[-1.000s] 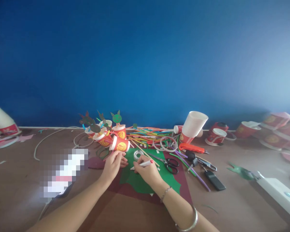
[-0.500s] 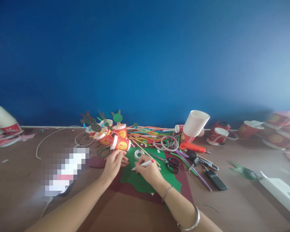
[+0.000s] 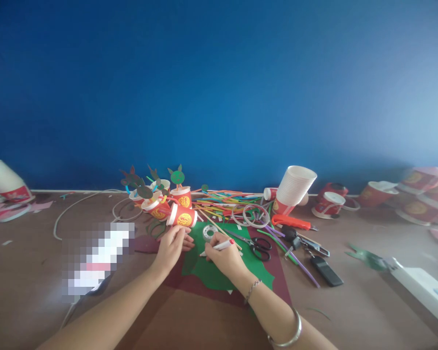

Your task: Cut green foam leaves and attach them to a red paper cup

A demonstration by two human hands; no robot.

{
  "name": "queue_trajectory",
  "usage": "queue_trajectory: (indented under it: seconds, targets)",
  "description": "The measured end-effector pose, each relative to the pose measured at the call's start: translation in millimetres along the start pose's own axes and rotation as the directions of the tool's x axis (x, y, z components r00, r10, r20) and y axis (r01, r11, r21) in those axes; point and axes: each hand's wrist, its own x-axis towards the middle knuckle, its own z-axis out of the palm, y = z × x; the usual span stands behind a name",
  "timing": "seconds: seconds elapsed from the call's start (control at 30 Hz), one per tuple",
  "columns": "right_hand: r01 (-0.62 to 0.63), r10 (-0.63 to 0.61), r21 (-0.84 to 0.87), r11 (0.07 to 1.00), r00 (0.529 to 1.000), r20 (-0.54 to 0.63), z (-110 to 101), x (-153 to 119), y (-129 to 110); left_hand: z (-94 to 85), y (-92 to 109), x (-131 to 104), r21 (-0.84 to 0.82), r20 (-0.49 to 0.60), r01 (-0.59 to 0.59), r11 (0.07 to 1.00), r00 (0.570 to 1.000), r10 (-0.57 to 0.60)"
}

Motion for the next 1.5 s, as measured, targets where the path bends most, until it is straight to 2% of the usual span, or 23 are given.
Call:
queue_trajectory:
  seconds: [0.27,0.47,0.73,0.97,1.17,1.5]
  targets:
    - [0.007,-0.006,0.022,1.000,0.998,-0.055,0.8,2.0,4.4,-0.6,-0.6,0.2,0.007,0.005,-0.001,1.000,1.000,0.001]
    - [-0.010,0.010,0.010,1.000,1.000,-0.005,0.2,0.2,2.8,0.1,0.5,-0.4,0.014,0.005,0.013,1.000,1.000,-0.013]
    - [-0.007,0.006,-0.004,1.000,0.998,-0.055,-0.6,0.6,2.5,0.1,0.0,0.7,0.010,0.006,0.010,1.000,1.000,-0.010]
    - [0.018,-0.018,-0.016,1.000,1.000,-0.018,1.4,2.0,7.8,-0.6,-1.7,1.0,0.031,0.005,0.002,1.000,1.000,-0.002]
    - [0.034,-0.034,0.007,0.999,0.999,-0.039,1.4,2.0,6.3,0.0,0.3,-0.2,0.021,0.000,-0.001,1.000,1.000,0.001]
    - [0.040,-0.040,0.019,0.999,0.999,0.000,1.7,0.9,3.9,0.2,0.4,0.1,0.014,-0.005,0.006,1.000,1.000,-0.006]
